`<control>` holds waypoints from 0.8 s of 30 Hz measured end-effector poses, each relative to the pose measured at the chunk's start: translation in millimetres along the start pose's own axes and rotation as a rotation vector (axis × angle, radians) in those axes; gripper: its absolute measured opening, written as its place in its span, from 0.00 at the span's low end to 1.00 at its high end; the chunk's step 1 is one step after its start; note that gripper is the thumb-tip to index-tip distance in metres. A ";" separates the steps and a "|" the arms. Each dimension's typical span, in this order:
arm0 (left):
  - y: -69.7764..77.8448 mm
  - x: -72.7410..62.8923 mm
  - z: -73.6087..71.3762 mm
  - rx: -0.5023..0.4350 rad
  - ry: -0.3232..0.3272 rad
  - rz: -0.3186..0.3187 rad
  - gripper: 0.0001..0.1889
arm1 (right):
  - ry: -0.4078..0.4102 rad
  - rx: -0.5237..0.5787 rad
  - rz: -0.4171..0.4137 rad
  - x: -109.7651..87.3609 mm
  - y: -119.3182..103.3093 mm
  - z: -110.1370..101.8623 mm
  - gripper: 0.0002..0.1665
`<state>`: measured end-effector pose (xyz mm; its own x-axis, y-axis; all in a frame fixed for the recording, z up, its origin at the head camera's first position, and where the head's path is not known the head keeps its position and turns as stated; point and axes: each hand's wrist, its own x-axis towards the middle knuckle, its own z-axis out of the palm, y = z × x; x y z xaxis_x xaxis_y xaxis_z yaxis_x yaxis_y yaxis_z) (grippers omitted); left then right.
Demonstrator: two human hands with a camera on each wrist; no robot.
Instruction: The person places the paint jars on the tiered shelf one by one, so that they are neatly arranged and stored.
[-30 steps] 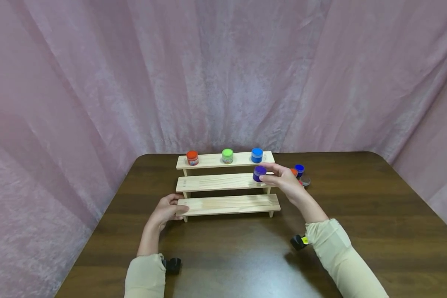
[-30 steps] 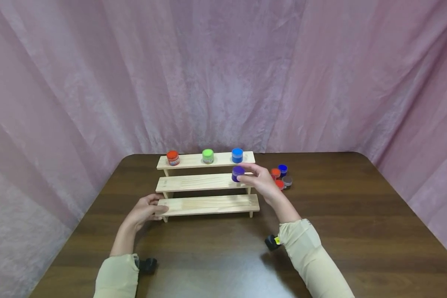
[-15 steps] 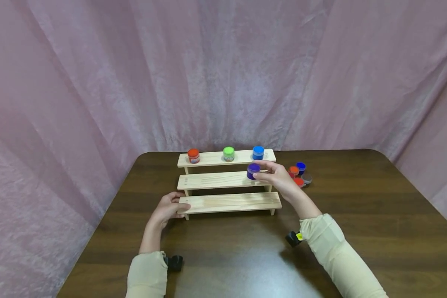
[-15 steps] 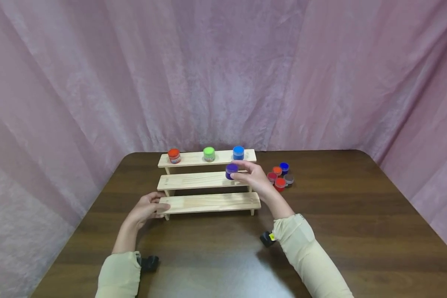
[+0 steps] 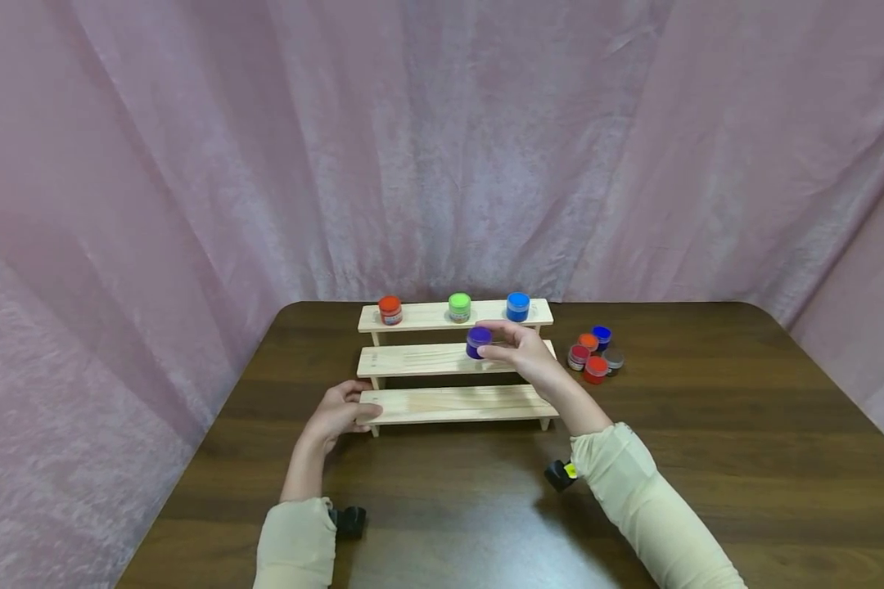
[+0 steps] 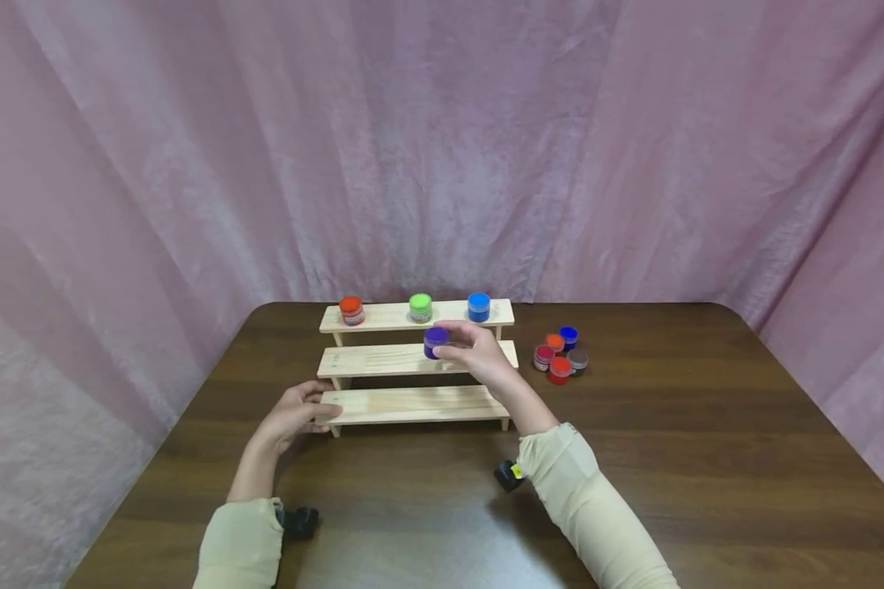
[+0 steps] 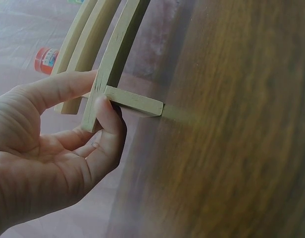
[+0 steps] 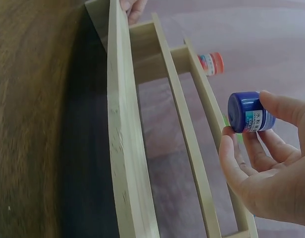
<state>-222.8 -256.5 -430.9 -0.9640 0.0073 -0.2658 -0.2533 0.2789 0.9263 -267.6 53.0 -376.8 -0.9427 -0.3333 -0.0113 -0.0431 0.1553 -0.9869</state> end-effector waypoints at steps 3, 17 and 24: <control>-0.1 1.5 0.0 -0.002 0.004 -0.003 0.28 | 0.003 0.007 -0.007 3.2 0.1 5.1 0.30; 0.5 0.6 0.8 -0.012 0.013 -0.016 0.27 | -0.028 0.028 -0.037 12.5 2.0 28.3 0.30; 2.6 -2.4 1.1 -0.015 0.008 -0.012 0.27 | -0.035 0.048 -0.033 18.9 1.0 42.5 0.30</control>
<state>-221.1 -254.8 -428.2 -0.9615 -0.0037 -0.2746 -0.2658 0.2646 0.9270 -271.5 7.3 -384.8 -0.9287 -0.3703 0.0163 -0.0569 0.0990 -0.9935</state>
